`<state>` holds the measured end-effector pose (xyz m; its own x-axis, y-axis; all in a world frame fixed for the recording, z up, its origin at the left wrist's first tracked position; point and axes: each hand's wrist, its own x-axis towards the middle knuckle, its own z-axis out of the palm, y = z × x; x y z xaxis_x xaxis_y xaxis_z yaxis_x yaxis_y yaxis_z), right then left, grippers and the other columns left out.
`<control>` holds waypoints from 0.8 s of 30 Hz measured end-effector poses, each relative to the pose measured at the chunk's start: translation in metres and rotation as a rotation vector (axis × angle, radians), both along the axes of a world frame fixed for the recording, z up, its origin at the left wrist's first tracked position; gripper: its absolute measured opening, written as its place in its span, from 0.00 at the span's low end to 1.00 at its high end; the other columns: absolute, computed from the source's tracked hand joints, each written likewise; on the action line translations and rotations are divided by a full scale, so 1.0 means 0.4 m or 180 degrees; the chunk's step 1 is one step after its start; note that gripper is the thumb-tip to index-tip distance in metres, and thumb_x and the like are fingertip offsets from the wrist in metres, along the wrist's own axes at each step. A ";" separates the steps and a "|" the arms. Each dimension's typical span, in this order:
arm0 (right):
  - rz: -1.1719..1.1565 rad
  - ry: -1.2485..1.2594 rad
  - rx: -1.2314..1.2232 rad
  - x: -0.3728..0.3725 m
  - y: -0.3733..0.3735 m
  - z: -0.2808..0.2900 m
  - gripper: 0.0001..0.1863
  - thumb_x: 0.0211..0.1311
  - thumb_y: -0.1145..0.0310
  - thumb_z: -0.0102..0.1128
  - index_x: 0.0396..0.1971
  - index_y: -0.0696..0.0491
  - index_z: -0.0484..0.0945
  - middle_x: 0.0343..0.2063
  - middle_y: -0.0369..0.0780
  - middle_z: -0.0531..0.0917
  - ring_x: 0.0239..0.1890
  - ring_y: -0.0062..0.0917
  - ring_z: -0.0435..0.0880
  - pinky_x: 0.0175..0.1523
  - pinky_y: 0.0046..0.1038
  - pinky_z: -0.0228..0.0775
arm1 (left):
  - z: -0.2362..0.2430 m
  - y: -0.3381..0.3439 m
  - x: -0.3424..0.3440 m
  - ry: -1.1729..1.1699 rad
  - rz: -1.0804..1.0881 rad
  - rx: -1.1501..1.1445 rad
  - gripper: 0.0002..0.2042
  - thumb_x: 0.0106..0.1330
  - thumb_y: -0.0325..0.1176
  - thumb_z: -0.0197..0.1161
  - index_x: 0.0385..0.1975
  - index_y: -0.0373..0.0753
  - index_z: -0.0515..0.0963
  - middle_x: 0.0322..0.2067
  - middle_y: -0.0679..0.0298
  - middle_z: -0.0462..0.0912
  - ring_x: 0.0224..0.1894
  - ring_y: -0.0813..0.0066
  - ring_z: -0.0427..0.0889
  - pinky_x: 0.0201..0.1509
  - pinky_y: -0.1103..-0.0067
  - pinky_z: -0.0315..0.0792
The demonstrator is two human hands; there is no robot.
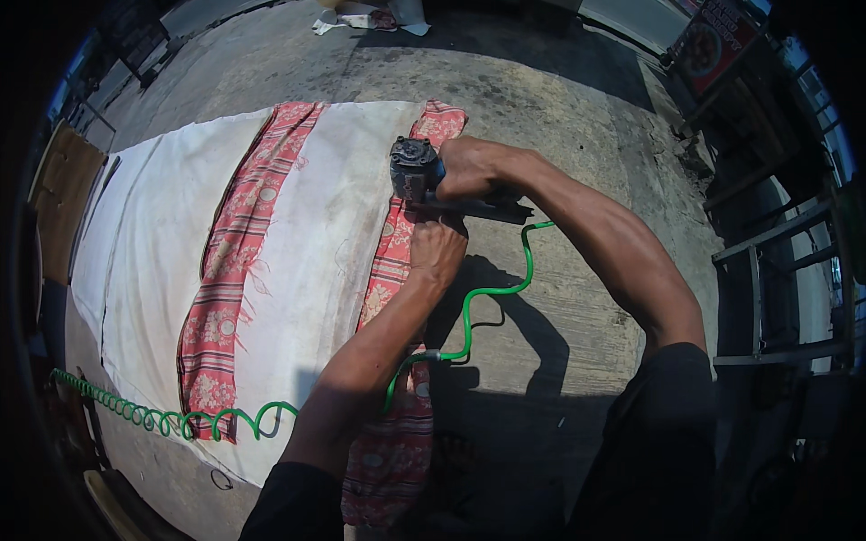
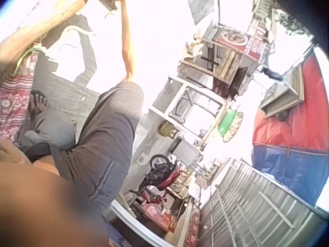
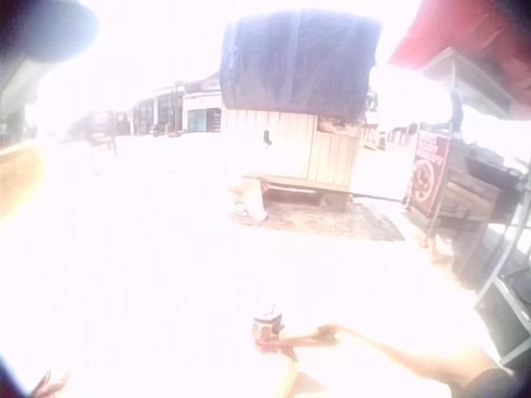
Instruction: The person uses a pneumatic staple gun to attach a patterned fabric cover to a wooden furniture frame. They pull the fabric taut, staple it along the edges, and then use a knife to trim the excess material from the corners and sides.
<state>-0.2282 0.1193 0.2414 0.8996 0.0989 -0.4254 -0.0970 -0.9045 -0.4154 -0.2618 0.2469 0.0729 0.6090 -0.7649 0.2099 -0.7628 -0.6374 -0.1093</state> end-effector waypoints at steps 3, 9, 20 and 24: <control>0.0005 0.0139 -0.0121 0.004 0.006 0.006 0.19 0.43 0.63 0.63 0.27 0.67 0.80 0.22 0.47 0.84 0.23 0.31 0.81 0.30 0.37 0.72 | 0.000 -0.004 0.005 0.0154 -0.0034 0.0072 0.04 0.57 0.31 0.64 0.28 0.43 0.85 0.27 0.62 0.85 0.29 0.71 0.86 0.28 0.72 0.75; 0.0169 0.0204 -0.0151 -0.003 0.061 0.054 0.20 0.43 0.63 0.64 0.31 0.66 0.81 0.23 0.48 0.84 0.24 0.31 0.83 0.32 0.37 0.73 | -0.044 -0.008 0.000 0.0311 0.0194 -0.0326 0.08 0.62 0.32 0.61 0.36 0.43 0.87 0.36 0.62 0.87 0.35 0.68 0.86 0.33 0.67 0.75; -0.0355 0.0617 -0.0159 -0.042 0.096 0.056 0.19 0.45 0.62 0.64 0.31 0.65 0.81 0.24 0.45 0.84 0.22 0.30 0.82 0.29 0.36 0.72 | 0.077 0.106 -0.093 0.0727 -0.0945 0.0715 0.12 0.68 0.35 0.56 0.31 0.46 0.89 0.33 0.61 0.89 0.42 0.67 0.88 0.50 0.69 0.75; -0.0131 0.0362 -0.0126 -0.050 0.100 0.059 0.19 0.44 0.62 0.63 0.28 0.66 0.81 0.21 0.46 0.83 0.21 0.31 0.81 0.29 0.36 0.72 | 0.090 0.122 -0.099 0.1500 -0.0932 0.0517 0.17 0.69 0.44 0.54 0.31 0.43 0.89 0.34 0.57 0.89 0.40 0.60 0.89 0.49 0.65 0.77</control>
